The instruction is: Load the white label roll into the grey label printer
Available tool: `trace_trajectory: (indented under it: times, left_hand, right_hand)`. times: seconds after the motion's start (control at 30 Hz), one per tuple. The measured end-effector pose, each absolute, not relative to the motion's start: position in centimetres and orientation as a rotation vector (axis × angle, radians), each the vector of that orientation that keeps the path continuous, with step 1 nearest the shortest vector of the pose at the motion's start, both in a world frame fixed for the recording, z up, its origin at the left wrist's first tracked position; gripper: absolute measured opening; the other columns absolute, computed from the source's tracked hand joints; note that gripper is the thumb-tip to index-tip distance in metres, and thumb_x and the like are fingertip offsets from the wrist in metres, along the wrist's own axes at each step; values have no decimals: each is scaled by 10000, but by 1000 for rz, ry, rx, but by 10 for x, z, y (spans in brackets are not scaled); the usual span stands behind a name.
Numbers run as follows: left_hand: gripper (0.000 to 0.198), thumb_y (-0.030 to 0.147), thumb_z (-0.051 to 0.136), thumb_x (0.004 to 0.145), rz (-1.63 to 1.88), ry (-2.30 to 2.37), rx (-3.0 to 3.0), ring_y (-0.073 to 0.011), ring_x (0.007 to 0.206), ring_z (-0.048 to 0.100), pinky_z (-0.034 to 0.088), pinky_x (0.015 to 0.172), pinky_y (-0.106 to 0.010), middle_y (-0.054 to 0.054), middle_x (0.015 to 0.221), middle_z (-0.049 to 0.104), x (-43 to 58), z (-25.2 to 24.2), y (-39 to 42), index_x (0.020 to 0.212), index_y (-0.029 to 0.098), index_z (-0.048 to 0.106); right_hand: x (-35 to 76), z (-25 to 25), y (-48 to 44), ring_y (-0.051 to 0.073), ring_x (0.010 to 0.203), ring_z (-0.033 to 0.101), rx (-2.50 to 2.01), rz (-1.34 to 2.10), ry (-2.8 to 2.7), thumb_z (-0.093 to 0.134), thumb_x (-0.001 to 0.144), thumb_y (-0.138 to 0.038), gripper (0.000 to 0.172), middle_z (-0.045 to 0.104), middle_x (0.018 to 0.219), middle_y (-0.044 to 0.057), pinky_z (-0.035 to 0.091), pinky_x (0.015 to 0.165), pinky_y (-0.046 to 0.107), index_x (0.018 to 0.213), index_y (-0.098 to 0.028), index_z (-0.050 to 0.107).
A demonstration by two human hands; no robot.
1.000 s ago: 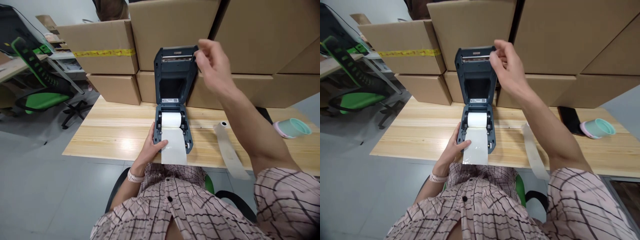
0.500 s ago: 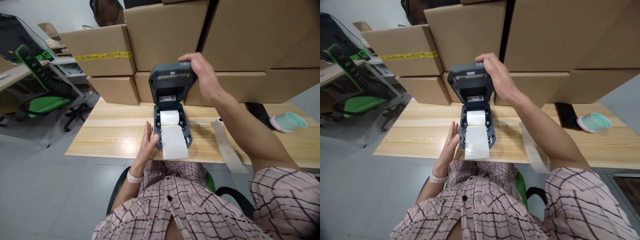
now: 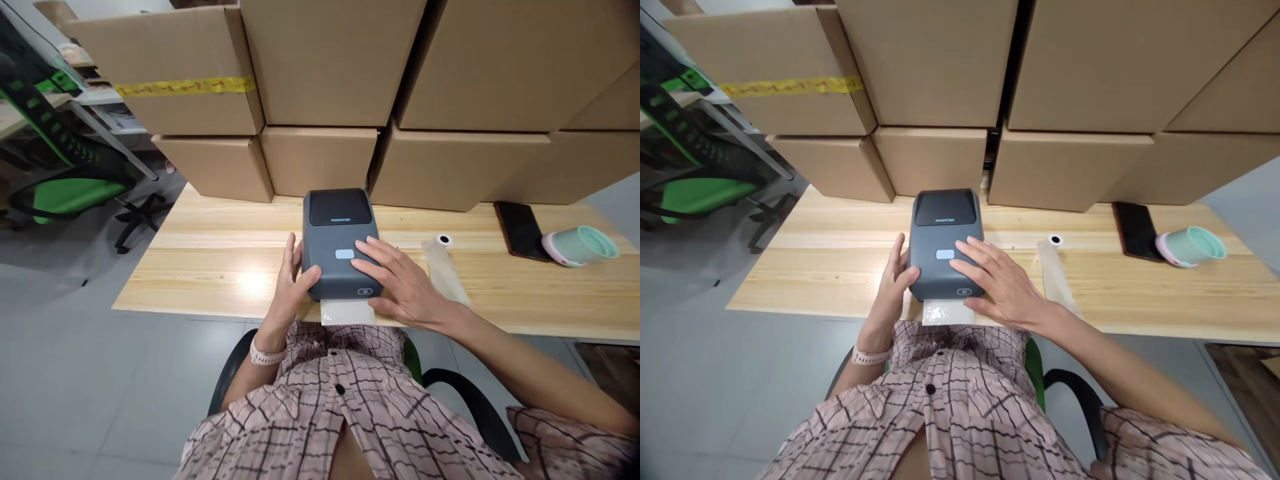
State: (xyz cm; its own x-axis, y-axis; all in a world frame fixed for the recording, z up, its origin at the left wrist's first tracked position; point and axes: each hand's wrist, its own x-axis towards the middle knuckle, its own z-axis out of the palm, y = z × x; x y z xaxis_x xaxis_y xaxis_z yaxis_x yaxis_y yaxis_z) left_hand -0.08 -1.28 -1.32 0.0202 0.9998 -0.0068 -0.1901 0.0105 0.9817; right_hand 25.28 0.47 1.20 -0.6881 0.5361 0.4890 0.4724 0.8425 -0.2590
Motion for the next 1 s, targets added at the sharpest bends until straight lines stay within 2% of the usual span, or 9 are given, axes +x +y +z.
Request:
trace_trajectory:
  times: [0.23,0.33,0.43,0.53,0.6,0.67,0.77,0.9,1.0]
  left_hand:
    - [893,523,765,858,1349,1041,1162,-352,1524,397,371,1226,-534,-142,1640,427,0,-21,-17,1598,305,316]
    - [814,549,762,848,1397,1035,1209,-354,1510,409,392,1206,-521,-152,1598,472,3,-21,-13,1524,264,409]
    - [720,519,756,863,1401,1098,1229,-314,1457,468,422,1173,-485,-149,1548,508,1,-19,-23,1459,259,448]
    - [484,464,749,883,1471,1331,1214,-209,1136,640,528,958,-367,-94,1284,642,-1,-19,-52,1268,249,550]
    - [289,477,697,920,1389,1430,1147,-125,758,600,495,702,-270,-11,899,649,1,-21,-73,979,210,605]
    - [402,539,692,901,1094,1353,1076,-87,563,480,394,560,-236,31,667,555,5,-23,-86,757,181,581]
    - [522,652,713,822,826,1176,957,-63,454,385,296,476,-231,38,584,524,11,-25,-86,676,164,597]
    - [499,637,703,846,817,1123,1088,-77,501,397,302,510,-237,26,603,541,7,-23,-76,726,154,660]
    - [476,573,654,919,762,1103,1272,-93,553,413,303,544,-244,19,598,527,-6,-17,-73,695,154,654]
  right_hand:
    - [245,-9,-5,331,1577,261,-772,195,-2401,364,1011,-705,763,382,1638,129,361,1219,612,1640,-298,214]
    - [240,-14,-9,351,1570,264,-797,226,-2324,349,997,-736,765,376,1634,114,336,1218,641,1629,-322,225]
    - [235,-17,-10,341,1561,283,-790,208,-2252,354,1013,-705,727,385,1621,108,332,1222,628,1619,-318,250]
    - [230,-19,-11,337,1544,313,-800,190,-2189,347,1028,-677,682,424,1588,111,331,1222,619,1600,-311,293]
    - [228,-19,-12,340,1527,336,-818,187,-2164,328,1032,-676,670,451,1561,119,329,1218,614,1589,-302,320]
    - [226,-17,-13,343,1507,357,-829,174,-2155,300,1036,-677,667,472,1533,127,335,1208,598,1580,-293,348]
    - [224,-11,-14,346,1466,397,-856,136,-2158,275,1037,-680,668,499,1492,132,365,1170,569,1566,-290,395]
    - [223,7,-14,330,1362,490,-988,65,-2210,271,1044,-665,598,571,1421,114,370,1127,568,1449,-320,545]
    - [219,24,-6,332,1396,475,-1091,28,-2291,327,1057,-620,491,595,1461,78,245,1199,631,1283,-333,654]
